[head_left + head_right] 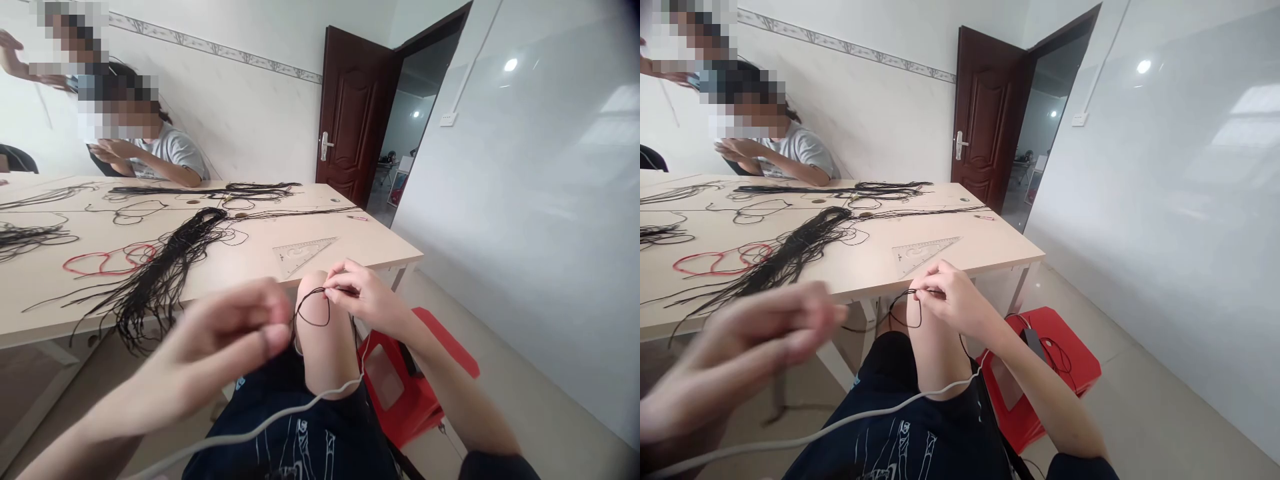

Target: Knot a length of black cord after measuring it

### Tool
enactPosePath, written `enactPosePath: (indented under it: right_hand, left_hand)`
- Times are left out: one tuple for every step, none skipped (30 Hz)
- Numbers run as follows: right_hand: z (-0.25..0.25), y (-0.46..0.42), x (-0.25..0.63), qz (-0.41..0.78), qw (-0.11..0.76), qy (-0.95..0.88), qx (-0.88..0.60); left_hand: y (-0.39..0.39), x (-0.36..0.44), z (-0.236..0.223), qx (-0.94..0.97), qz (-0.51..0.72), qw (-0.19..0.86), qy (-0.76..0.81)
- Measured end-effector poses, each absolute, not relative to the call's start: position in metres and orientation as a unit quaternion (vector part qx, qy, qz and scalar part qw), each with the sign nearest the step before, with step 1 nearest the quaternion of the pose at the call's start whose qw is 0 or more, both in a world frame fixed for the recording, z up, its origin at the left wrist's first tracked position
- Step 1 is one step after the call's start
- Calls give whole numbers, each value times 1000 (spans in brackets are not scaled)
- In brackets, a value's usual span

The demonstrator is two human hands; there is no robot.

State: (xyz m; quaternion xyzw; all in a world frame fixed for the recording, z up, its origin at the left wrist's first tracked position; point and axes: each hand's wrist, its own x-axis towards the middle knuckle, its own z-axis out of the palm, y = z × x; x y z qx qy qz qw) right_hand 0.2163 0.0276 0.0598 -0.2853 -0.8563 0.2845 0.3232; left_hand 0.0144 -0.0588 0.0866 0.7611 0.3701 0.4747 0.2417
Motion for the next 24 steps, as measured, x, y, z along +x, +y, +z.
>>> enactPosePath:
  right_hand:
    - [61, 28, 215, 282, 322, -858, -282]
    - [61, 29, 214, 282, 321, -860, -281]
    - [62, 29, 213, 283, 320, -859, -281]
    - [62, 29, 213, 285, 319, -858, -283]
    - [62, 29, 213, 285, 320, -858, -284]
    - [62, 29, 213, 281, 322, -857, -286]
    - [61, 28, 213, 273, 326, -857, -291]
    - [61, 28, 214, 264, 328, -857, -297]
    - [61, 28, 214, 257, 327, -858, -301]
    - [61, 28, 214, 256, 323, -859, -304]
    - [61, 28, 215, 264, 315, -859, -306]
    - [62, 28, 214, 277, 307, -858, -305]
    - [62, 28, 214, 293, 300, -855, -303]
    - [62, 28, 213, 311, 296, -851, -302]
    - [62, 28, 212, 328, 296, -845, -301]
    - [62, 28, 211, 346, 299, -837, -300]
    - [62, 27, 210, 364, 302, -829, -298]
    - [62, 27, 209, 380, 305, -822, -294]
    - [61, 26, 208, 396, 306, -816, -290]
    - [61, 26, 207, 409, 306, -810, -288]
    - [60, 26, 207, 420, 308, -805, -286]
    - [59, 26, 206, 431, 309, -799, -284]
    - [59, 26, 206, 441, 311, -793, -284]
    - [58, 26, 205, 450, 312, -787, -284]
  left_hand:
    - [-56, 24, 87, 759, 422, 326, 374]
    - [-52, 32, 86, 748, 408, 383, 358]
    - [-48, 38, 86, 743, 386, 429, 339]
    - [-44, 41, 85, 739, 383, 448, 326]
    - [-41, 43, 84, 744, 381, 447, 318]
    - [-38, 44, 82, 756, 374, 430, 324]
    - [-35, 44, 81, 771, 364, 396, 342]
    - [-33, 44, 79, 785, 353, 346, 373]
    - [-31, 45, 77, 797, 341, 281, 411]
    - [-30, 47, 75, 804, 327, 210, 450]
    - [-29, 49, 73, 807, 307, 140, 484]
    - [-28, 52, 70, 807, 286, 79, 511]
    - [-28, 54, 68, 804, 269, 33, 529]
    - [-27, 57, 65, 801, 258, 3, 540]
    - [-27, 59, 63, 798, 255, -17, 545]
    - [-26, 61, 61, 794, 258, -34, 549]
    - [-26, 63, 58, 790, 267, -47, 551]
    - [-25, 64, 56, 786, 277, -57, 550]
    - [-24, 66, 54, 783, 287, -63, 549]
    - [-24, 67, 51, 780, 296, -66, 548]
    - [-23, 69, 49, 777, 306, -65, 547]
    - [-22, 70, 47, 772, 320, -62, 546]
    - [-23, 71, 46, 767, 337, -57, 544]
    - [-23, 72, 46, 763, 355, -47, 538]
